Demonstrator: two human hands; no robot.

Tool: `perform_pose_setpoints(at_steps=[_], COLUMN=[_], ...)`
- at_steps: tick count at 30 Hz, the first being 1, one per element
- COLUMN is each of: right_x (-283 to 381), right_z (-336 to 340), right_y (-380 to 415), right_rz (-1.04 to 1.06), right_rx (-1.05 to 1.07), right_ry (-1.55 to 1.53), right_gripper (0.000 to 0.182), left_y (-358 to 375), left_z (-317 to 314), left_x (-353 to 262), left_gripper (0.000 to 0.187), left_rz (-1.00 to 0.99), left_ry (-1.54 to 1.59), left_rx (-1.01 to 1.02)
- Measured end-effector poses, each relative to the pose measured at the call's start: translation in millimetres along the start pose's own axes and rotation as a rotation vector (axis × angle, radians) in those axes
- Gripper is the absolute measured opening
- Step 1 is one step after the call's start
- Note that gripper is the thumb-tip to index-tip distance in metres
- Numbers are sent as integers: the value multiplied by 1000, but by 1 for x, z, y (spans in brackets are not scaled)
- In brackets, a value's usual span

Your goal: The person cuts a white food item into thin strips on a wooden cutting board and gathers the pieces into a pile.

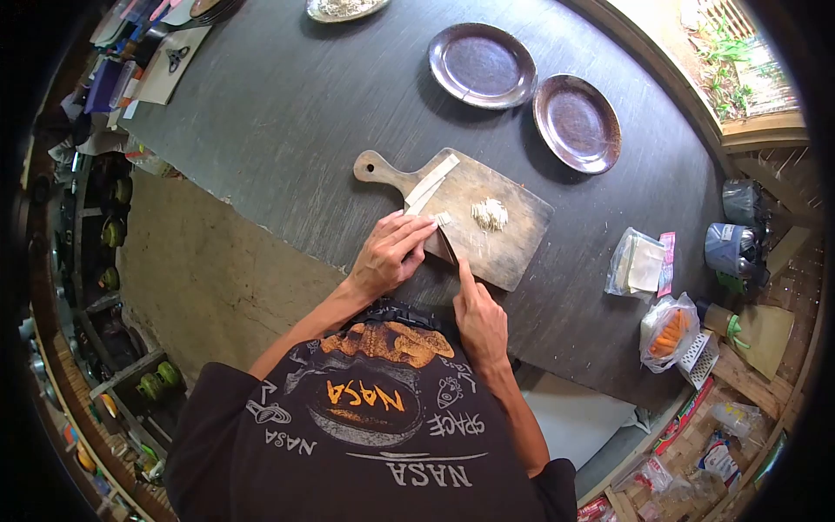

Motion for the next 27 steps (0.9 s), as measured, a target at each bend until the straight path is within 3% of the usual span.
perform_pose_setpoints(at_steps=[10,17,27], right_x=[-8,2,-1], right_z=[-11,1,-6], right_y=[-9,-4,-12], right_rz=[99,-43,14], right_rx=[-39,64,39], right_ry=[5,-36,-13], right_gripper=[64,60,57], left_y=[1,1,2], left_z=[-1,0,0], left_x=[2,1,3], left_gripper=[39,43,44], left_rz=[-14,-2,-13], left_ry=[16,2,16], left_rx=[29,42,32])
Point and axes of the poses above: each hand's wrist, its own y-axis away from the middle knuckle, its own z-axis out of the back of the hand, x = y × z, the point moved 2 cm from there along -y, towards the middle knuckle, and after that the axes turned 10 degrees about z, right-handed, at the moved point
